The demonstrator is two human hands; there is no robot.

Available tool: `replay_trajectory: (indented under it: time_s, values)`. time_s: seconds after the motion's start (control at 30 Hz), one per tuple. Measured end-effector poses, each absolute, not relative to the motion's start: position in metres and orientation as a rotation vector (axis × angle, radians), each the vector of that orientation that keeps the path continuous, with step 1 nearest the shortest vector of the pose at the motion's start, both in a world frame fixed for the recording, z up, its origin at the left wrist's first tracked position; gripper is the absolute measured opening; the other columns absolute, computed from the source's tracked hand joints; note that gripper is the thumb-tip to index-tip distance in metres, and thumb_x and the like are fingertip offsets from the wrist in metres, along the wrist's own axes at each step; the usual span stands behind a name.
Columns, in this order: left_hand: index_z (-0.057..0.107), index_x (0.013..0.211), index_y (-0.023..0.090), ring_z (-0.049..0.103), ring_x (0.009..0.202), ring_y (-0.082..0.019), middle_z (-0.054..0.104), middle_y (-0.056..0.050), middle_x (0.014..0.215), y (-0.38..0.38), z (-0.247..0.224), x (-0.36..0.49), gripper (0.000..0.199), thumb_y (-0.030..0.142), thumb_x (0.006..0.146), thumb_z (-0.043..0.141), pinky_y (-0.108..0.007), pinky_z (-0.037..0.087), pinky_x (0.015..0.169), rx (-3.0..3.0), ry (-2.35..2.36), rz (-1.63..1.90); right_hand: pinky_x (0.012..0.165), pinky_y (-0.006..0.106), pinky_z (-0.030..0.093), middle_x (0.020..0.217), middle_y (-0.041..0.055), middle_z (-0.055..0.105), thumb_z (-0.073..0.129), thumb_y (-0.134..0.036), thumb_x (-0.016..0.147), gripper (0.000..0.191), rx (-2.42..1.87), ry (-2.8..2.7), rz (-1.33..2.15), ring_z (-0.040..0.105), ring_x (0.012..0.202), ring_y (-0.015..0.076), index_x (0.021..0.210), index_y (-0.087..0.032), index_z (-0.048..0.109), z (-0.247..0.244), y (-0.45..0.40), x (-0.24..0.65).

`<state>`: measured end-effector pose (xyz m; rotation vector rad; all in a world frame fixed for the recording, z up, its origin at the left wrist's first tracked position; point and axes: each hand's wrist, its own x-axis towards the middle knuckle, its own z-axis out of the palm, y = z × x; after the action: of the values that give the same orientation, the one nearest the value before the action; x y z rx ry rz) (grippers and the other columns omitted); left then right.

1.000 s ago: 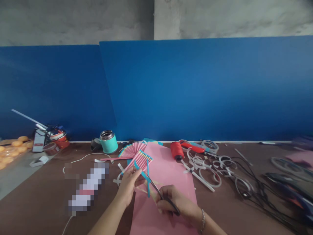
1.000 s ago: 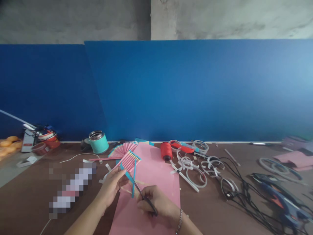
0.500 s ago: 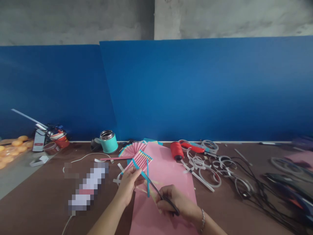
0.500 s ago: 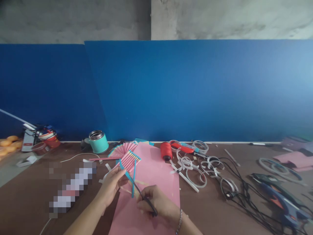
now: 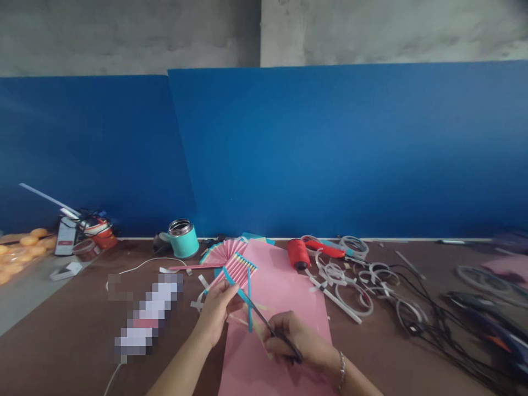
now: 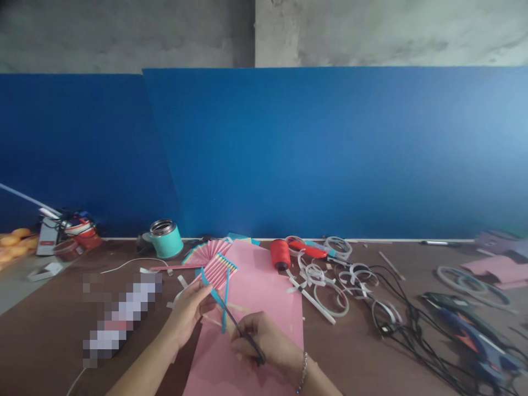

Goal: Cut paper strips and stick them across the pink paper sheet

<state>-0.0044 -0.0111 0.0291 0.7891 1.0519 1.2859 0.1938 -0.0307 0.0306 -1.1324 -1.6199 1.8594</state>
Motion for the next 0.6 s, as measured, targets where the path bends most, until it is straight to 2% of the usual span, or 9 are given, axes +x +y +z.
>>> replay_trajectory:
  time_s: [0.17, 0.6]
  values:
    - [0.064, 0.075, 0.017, 0.063, 0.062, -0.012, 0.066, 0.002, 0.067, -0.0108, 0.0289, -0.0045, 0.024, 0.036, 0.067, 0.075, -0.021, 0.051, 0.058, 0.779, 1.055, 1.288, 0.037, 0.015, 0.034, 0.05, -0.0044, 0.056, 0.061, -0.022, 0.063, 0.013, -1.122, -1.596, 1.892, 0.049, 0.038, 0.006, 0.071, -0.012, 0.06, 0.0255, -0.029, 0.1945]
    - [0.062, 0.074, 0.016, 0.063, 0.063, -0.011, 0.066, 0.001, 0.068, -0.0096, 0.0249, -0.0056, 0.025, 0.037, 0.067, 0.075, -0.02, 0.052, 0.059, 0.775, 1.05, 1.284, 0.036, 0.015, 0.032, 0.044, -0.0055, 0.053, 0.059, -0.02, 0.063, 0.007, -1.12, -1.61, 1.885, 0.047, 0.036, 0.0056, 0.066, -0.013, 0.059, 0.0307, -0.0295, 0.1941]
